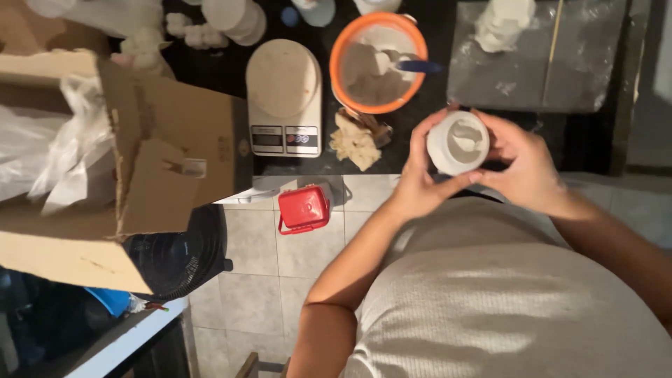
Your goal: Apply a coating to the inside of a small mold using a brush and a mixture from a bowl
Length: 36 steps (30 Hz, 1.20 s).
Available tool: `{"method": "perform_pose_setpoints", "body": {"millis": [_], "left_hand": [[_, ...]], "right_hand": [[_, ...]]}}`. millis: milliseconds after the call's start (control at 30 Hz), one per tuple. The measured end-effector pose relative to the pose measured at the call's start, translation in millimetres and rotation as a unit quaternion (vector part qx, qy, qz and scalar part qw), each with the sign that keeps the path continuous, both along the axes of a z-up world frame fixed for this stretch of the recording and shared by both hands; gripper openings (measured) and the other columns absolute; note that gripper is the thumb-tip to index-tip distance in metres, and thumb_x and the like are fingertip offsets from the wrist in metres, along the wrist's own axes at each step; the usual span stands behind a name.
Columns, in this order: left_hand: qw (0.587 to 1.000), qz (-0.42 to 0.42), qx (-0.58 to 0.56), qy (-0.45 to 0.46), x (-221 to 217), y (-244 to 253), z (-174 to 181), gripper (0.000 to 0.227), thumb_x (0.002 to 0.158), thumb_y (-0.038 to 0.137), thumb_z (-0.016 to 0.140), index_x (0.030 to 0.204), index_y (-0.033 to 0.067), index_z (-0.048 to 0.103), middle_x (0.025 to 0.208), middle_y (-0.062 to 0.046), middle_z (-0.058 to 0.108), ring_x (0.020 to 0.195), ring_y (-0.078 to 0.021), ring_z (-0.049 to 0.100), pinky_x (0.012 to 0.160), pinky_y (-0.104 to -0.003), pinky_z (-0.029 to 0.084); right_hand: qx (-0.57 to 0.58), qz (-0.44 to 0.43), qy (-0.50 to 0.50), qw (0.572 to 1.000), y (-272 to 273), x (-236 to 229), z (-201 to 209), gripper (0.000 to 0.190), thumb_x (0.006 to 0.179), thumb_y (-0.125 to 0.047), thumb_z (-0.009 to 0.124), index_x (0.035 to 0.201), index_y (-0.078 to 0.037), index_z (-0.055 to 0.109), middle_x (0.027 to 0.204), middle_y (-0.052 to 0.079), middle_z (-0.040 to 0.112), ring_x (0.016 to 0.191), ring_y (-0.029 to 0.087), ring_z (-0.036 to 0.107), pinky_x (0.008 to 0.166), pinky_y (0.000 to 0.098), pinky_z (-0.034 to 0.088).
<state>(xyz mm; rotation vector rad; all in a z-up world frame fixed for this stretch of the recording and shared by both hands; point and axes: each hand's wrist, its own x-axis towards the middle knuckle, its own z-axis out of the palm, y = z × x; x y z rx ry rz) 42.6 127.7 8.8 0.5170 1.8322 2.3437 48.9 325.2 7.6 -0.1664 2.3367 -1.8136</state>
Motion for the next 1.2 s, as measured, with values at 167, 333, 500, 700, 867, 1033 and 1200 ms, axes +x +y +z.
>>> {"method": "perform_pose_setpoints", "body": {"millis": [167,333,500,700,867,1033,1200], "left_hand": [[0.965,0.111,-0.227,0.071,-11.1,5.9,-82.5,0.097,0.071,0.040,0.092,0.152,0.0113,0.047,0.153,-0.010,0.051,0.141,-0.0316,0.047,0.125,-0.045,0.034],[0.930,0.128,-0.334,0.088,-7.4,5.4,-131.9,0.115,0.058,0.031,0.099,0.157,0.0106,0.045,0.146,-0.012,0.058,0.141,-0.0345,0.048,0.123,-0.049,0.034],[0.945,0.138,-0.275,0.109,-7.5,7.6,-147.5,0.107,0.053,0.028,0.101,0.147,0.0076,0.056,0.134,-0.011,0.066,0.121,-0.0305,0.062,0.114,-0.041,0.046],[0.947,0.149,-0.258,0.117,-10.1,5.3,-110.6,0.098,0.061,0.024,0.100,0.147,0.0069,0.056,0.139,-0.009,0.064,0.122,-0.0287,0.062,0.114,-0.038,0.047],[0.947,0.138,-0.263,0.120,-14.2,0.9,-128.0,0.097,0.058,0.024,0.100,0.143,0.0025,0.058,0.132,-0.012,0.067,0.117,-0.0307,0.064,0.110,-0.039,0.051],[0.944,0.148,-0.269,0.122,-11.9,0.7,-128.5,0.097,0.057,0.023,0.100,0.142,0.0016,0.059,0.132,-0.012,0.067,0.117,-0.0292,0.065,0.110,-0.037,0.051],[0.942,0.159,-0.264,0.132,-14.0,-0.4,-114.1,0.092,0.062,0.028,0.099,0.141,0.0001,0.059,0.133,-0.014,0.066,0.117,-0.0312,0.065,0.109,-0.039,0.052]], "right_hand": [[0.114,0.009,0.114,0.987,17.1,-16.0,-64.8,0.087,0.070,0.001,0.088,0.151,0.002,0.054,0.131,0.022,0.063,0.109,0.030,0.064,0.088,0.0399,0.058],[0.260,0.057,0.201,0.943,35.6,-24.1,-103.8,0.086,0.068,-0.012,0.092,0.146,0.006,0.061,0.126,0.024,0.062,0.115,0.041,0.060,0.094,0.0482,0.052],[0.122,0.056,0.153,0.979,38.4,-15.3,-111.7,0.096,0.068,-0.016,0.096,0.150,0.008,0.053,0.122,0.027,0.060,0.089,0.038,0.063,0.068,0.0418,0.054],[0.115,0.019,0.238,0.964,32.4,-15.6,-95.8,0.087,0.074,-0.013,0.095,0.150,0.009,0.057,0.126,0.023,0.062,0.093,0.033,0.063,0.067,0.0341,0.055],[0.134,0.038,0.211,0.967,31.7,-19.9,-108.5,0.088,0.072,-0.012,0.094,0.148,0.010,0.056,0.120,0.026,0.063,0.093,0.034,0.064,0.060,0.0349,0.055],[0.147,0.049,0.245,0.957,31.4,-20.6,-111.9,0.085,0.074,-0.011,0.093,0.147,0.011,0.057,0.118,0.026,0.064,0.089,0.033,0.066,0.056,0.0347,0.055],[0.220,0.052,0.268,0.936,27.9,-20.6,-85.8,0.082,0.080,-0.018,0.090,0.149,0.011,0.056,0.121,0.022,0.063,0.091,0.030,0.066,0.060,0.0352,0.056]]}}
